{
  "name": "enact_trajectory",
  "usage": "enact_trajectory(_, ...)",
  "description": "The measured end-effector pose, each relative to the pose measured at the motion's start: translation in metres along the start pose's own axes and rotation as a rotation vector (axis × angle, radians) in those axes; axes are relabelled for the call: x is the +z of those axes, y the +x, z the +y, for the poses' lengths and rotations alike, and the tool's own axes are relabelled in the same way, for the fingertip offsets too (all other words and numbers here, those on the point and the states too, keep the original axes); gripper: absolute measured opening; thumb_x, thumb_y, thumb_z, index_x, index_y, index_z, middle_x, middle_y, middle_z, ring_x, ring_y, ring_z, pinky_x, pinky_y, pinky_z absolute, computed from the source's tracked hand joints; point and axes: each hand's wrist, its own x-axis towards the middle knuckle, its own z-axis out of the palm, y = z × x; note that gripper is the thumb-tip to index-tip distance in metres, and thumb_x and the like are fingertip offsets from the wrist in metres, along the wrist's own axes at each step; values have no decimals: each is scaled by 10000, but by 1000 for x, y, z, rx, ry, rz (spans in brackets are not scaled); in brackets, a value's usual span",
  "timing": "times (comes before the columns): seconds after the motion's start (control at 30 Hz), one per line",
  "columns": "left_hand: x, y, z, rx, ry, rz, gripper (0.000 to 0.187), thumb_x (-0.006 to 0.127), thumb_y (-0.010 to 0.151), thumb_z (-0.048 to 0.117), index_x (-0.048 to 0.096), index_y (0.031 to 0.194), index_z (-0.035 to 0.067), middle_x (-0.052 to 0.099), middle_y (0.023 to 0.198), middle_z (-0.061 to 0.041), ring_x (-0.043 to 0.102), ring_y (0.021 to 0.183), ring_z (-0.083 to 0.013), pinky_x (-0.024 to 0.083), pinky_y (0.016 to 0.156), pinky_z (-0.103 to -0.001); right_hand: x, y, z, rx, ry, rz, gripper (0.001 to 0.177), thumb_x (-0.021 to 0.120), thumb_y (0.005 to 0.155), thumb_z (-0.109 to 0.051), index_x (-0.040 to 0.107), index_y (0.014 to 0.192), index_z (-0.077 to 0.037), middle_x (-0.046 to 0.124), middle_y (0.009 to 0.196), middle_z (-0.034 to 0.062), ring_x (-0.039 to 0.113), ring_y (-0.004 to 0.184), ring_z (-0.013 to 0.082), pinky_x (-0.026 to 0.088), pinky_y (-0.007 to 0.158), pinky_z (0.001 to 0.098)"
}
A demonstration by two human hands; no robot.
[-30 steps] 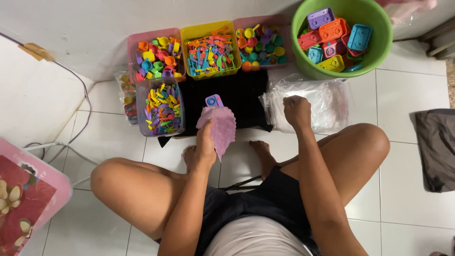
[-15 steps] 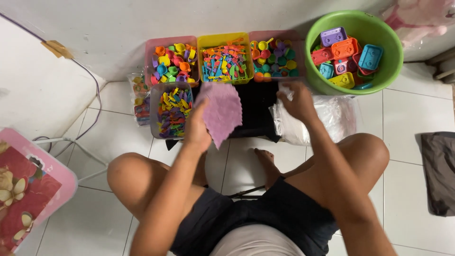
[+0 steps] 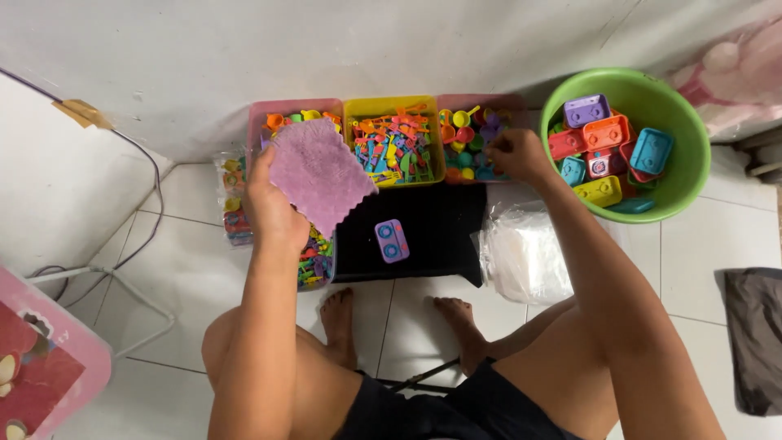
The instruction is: Cleaning small plastic toy parts individually using a cloth and sorting them into bins.
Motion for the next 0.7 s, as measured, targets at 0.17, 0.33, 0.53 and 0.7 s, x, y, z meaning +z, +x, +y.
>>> enact_trajectory(0.17, 11, 8, 0, -78, -64, 48, 454, 769, 829, 310, 697, 1227, 102, 706, 1270, -154, 662, 1185, -329, 523, 1019, -508, 8, 20, -25, -249, -195, 51, 102, 735, 885, -153, 773, 962, -96, 742, 841, 117, 724, 823, 356, 560, 770, 446)
enact_trajectory(0.33, 28, 8, 2, -48, -71, 79, 443, 760, 834, 285, 685, 1230, 102, 708, 1259, -142, 650, 1186, -324, 523, 1014, -499, 19, 44, -44, -391, -282, 28, 70, 730, 892, -85, 780, 935, -65, 753, 879, 158, 721, 864, 385, 561, 811, 486)
enact_trajectory(0.53, 29, 14, 2, -16, -98, 73, 520, 766, 832, 291, 656, 1295, 81, 692, 1271, -160, 646, 1208, -336, 518, 1008, -536, 31, 70, -40, -590, -484, 304, 193, 579, 934, -67, 743, 1034, -82, 709, 945, 77, 716, 924, 302, 556, 843, 377)
enact_trajectory(0.7, 23, 19, 16, 13, -166, 208, 289, 779, 790, 248, 738, 1020, 79, 752, 1036, -139, 703, 993, -317, 552, 905, -496, 68, 101, 42, -644, -463, 375, 290, 787, 751, -210, 747, 1006, -79, 685, 972, 122, 690, 956, 350, 562, 866, 414)
